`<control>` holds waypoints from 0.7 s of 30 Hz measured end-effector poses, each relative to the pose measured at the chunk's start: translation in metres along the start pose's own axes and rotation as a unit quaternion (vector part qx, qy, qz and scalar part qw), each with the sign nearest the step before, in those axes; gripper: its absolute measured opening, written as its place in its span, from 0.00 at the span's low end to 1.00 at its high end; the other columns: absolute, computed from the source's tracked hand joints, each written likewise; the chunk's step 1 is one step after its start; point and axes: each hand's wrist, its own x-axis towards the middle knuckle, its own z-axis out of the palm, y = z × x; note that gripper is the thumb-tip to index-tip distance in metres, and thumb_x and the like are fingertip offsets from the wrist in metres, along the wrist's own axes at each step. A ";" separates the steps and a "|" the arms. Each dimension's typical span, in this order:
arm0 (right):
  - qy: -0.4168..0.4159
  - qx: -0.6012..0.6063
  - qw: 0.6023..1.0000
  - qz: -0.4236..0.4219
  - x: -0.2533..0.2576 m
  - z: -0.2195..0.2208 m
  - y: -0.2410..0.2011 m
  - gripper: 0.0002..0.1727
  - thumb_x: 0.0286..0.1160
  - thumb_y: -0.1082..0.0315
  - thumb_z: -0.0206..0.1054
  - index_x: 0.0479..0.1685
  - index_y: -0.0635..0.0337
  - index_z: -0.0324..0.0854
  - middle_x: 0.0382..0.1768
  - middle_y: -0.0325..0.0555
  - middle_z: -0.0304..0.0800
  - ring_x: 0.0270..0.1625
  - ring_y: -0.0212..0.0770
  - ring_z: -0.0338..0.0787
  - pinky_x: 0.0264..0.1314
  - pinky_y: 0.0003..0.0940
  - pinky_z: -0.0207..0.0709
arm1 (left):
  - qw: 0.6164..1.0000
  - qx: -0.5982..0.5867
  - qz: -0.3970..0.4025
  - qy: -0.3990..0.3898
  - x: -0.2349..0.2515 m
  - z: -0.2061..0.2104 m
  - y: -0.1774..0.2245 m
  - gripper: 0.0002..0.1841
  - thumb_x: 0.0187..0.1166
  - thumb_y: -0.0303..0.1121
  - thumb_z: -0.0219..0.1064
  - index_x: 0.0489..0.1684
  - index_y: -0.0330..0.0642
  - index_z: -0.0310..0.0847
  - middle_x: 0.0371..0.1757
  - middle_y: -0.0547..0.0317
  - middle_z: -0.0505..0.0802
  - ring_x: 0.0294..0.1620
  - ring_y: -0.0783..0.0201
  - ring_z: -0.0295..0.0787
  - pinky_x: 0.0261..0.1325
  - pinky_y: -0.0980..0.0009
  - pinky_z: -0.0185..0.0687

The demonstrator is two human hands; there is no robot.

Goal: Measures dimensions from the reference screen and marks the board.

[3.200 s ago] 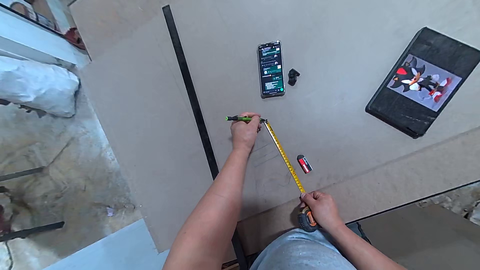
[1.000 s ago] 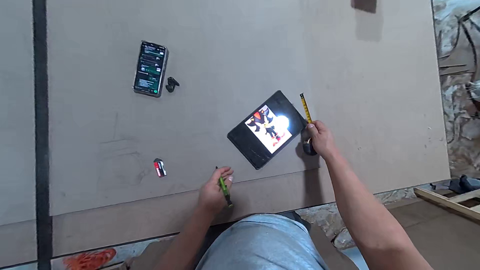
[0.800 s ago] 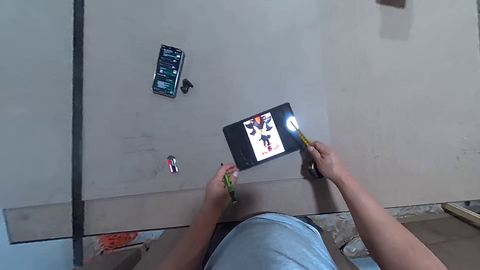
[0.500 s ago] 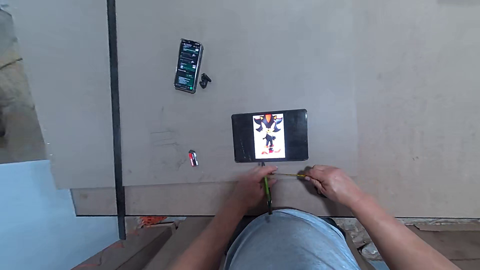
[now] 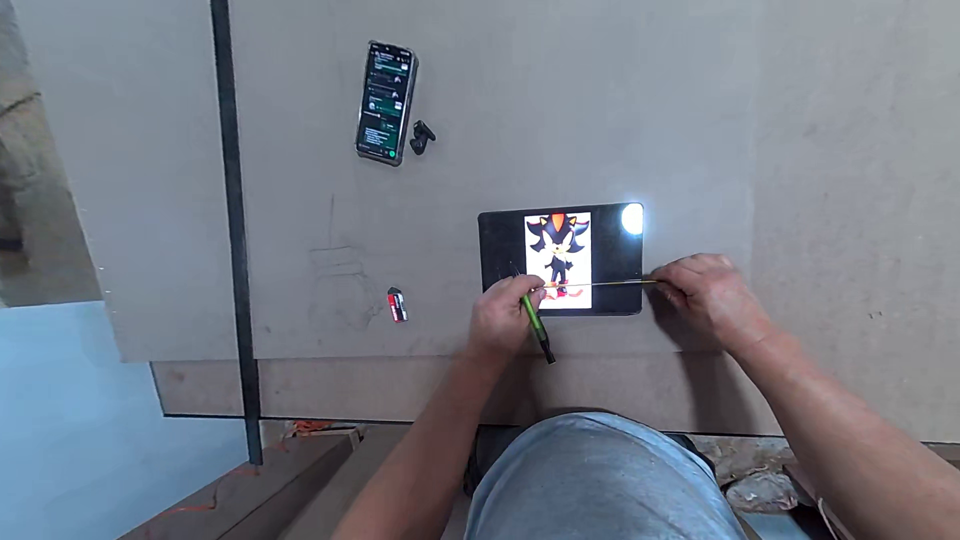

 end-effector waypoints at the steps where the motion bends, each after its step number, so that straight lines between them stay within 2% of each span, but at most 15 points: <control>1: 0.004 -0.006 1.000 0.002 0.002 0.000 0.002 0.13 0.89 0.61 0.59 0.53 0.50 0.90 0.50 0.43 0.95 0.61 0.48 0.91 0.73 0.53 0.76 | 1.000 -0.011 -0.002 0.011 0.000 0.002 -0.001 0.11 0.83 0.36 0.70 0.57 0.46 0.92 0.46 0.59 0.96 0.46 0.69 0.93 0.55 0.70 0.89; 3: 0.014 -0.010 1.000 -0.003 0.006 0.001 0.006 0.14 0.90 0.62 0.57 0.52 0.53 0.91 0.49 0.45 0.95 0.61 0.49 0.91 0.77 0.53 0.74 | 0.998 -0.030 -0.003 0.058 -0.003 0.003 -0.006 0.15 0.82 0.35 0.70 0.63 0.43 0.88 0.43 0.57 0.94 0.42 0.68 0.90 0.49 0.70 0.88; 4: 0.017 -0.010 1.000 -0.006 0.007 0.002 0.008 0.15 0.90 0.62 0.57 0.51 0.53 0.91 0.48 0.46 0.95 0.60 0.50 0.91 0.78 0.53 0.73 | 0.996 -0.031 -0.007 0.086 -0.006 0.002 -0.012 0.16 0.83 0.35 0.70 0.66 0.43 0.87 0.45 0.57 0.94 0.43 0.68 0.90 0.50 0.70 0.88; 6: 0.020 -0.010 1.000 -0.010 0.010 0.004 0.010 0.15 0.90 0.62 0.58 0.51 0.54 0.91 0.47 0.47 0.95 0.60 0.51 0.91 0.79 0.54 0.72 | 0.991 -0.014 -0.029 0.128 -0.015 -0.005 -0.027 0.18 0.86 0.38 0.66 0.69 0.40 0.84 0.56 0.53 0.94 0.57 0.64 0.91 0.63 0.65 0.88; 8: 0.023 -0.013 1.000 -0.009 0.013 0.004 0.010 0.15 0.90 0.61 0.58 0.51 0.54 0.91 0.48 0.47 0.95 0.60 0.51 0.91 0.79 0.54 0.72 | 0.987 -0.004 -0.063 0.150 -0.028 -0.014 -0.047 0.19 0.89 0.39 0.61 0.71 0.38 0.81 0.66 0.51 0.92 0.70 0.61 0.87 0.75 0.60 0.82; 10: 0.031 -0.017 0.999 -0.006 0.019 0.004 0.011 0.15 0.90 0.61 0.58 0.51 0.54 0.91 0.48 0.47 0.96 0.61 0.51 0.91 0.79 0.54 0.72 | 0.983 0.010 -0.064 0.172 -0.039 -0.019 -0.073 0.20 0.89 0.38 0.60 0.73 0.37 0.80 0.73 0.50 0.88 0.78 0.58 0.82 0.81 0.58 0.78; 13: 0.035 -0.023 0.999 -0.001 0.031 0.003 0.014 0.15 0.90 0.61 0.58 0.51 0.54 0.91 0.48 0.48 0.96 0.61 0.52 0.91 0.77 0.53 0.73 | 0.982 0.074 -0.058 0.166 -0.052 -0.017 -0.113 0.21 0.90 0.39 0.57 0.74 0.37 0.78 0.81 0.47 0.82 0.86 0.55 0.73 0.88 0.55 0.67; 16: 0.036 -0.032 0.999 -0.001 0.046 0.002 0.015 0.15 0.90 0.61 0.58 0.50 0.56 0.91 0.48 0.50 0.96 0.61 0.53 0.91 0.77 0.53 0.74 | 0.979 0.139 -0.045 0.141 -0.056 -0.010 -0.127 0.22 0.92 0.41 0.51 0.72 0.37 0.79 0.85 0.45 0.77 0.91 0.50 0.64 0.92 0.50 0.57; 21: 0.042 -0.047 0.998 0.000 0.064 -0.002 0.023 0.15 0.91 0.62 0.57 0.50 0.57 0.91 0.48 0.51 0.96 0.61 0.53 0.91 0.76 0.53 0.74 | 0.981 0.138 -0.046 0.130 -0.055 -0.011 -0.124 0.21 0.92 0.40 0.51 0.71 0.37 0.79 0.86 0.45 0.76 0.92 0.50 0.62 0.93 0.49 0.55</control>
